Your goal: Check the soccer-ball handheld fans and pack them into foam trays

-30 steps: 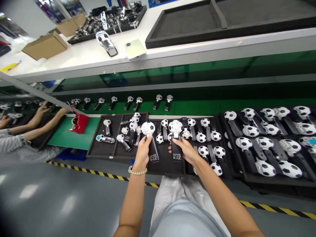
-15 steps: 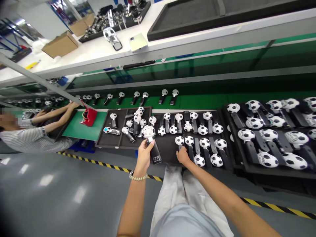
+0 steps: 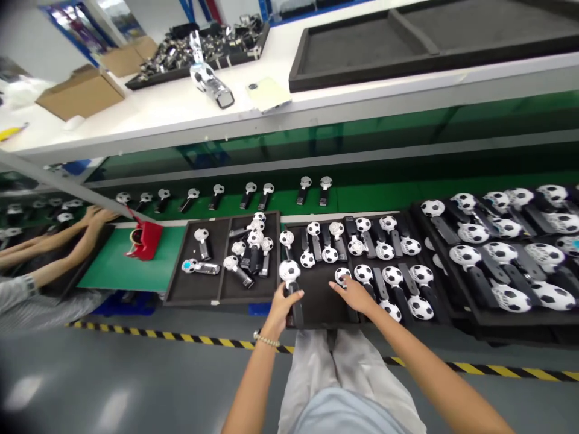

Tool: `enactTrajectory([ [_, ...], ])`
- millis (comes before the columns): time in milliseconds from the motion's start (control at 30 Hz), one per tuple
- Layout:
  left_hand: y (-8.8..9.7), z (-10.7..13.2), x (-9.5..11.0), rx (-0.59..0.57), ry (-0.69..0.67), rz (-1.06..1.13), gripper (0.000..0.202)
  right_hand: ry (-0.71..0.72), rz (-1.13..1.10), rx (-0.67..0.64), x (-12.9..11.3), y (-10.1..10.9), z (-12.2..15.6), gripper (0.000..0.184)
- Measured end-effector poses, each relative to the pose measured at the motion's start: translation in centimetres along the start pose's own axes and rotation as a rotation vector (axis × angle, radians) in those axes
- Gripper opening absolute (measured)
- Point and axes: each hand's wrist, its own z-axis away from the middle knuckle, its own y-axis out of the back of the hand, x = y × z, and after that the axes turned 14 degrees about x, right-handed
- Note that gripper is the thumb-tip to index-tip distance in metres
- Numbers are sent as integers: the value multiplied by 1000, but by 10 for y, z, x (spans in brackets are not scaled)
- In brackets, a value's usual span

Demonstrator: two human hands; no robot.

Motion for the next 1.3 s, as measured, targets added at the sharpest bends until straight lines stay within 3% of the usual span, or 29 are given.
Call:
enactTrajectory([
  [100,-17,-13,-16,-122,59,19,47,-85,-581,-176,-35,-3,11,64],
  [167,-29,-20,-15,-135,35,60,45,-122,-722,-209,-56,-11,20,64],
  [267,-37,-30,9,-144,-43,117,44,29,-834,-73,-83,-19,35,63],
  [400,-36,-28,64,-226,-229,147,37,263,-919,30,-121,-8,56,62],
  [533,-37,-14,103,-224,-341,171,32,296,-815,356,-160,8,67,45],
  [600,-38,-11,112,-179,-350,176,33,277,-792,438,-173,12,67,42],
  [867,-33,-12,131,-161,-344,188,35,177,-1021,102,-179,31,66,50],
  [967,-32,-10,135,-148,-360,184,35,221,-992,134,-186,32,71,52],
  [1167,-35,-6,137,-106,-373,169,36,190,-884,428,-202,26,71,40],
  [1300,-36,-1,143,-122,-372,181,35,117,-972,389,-204,30,67,51],
])
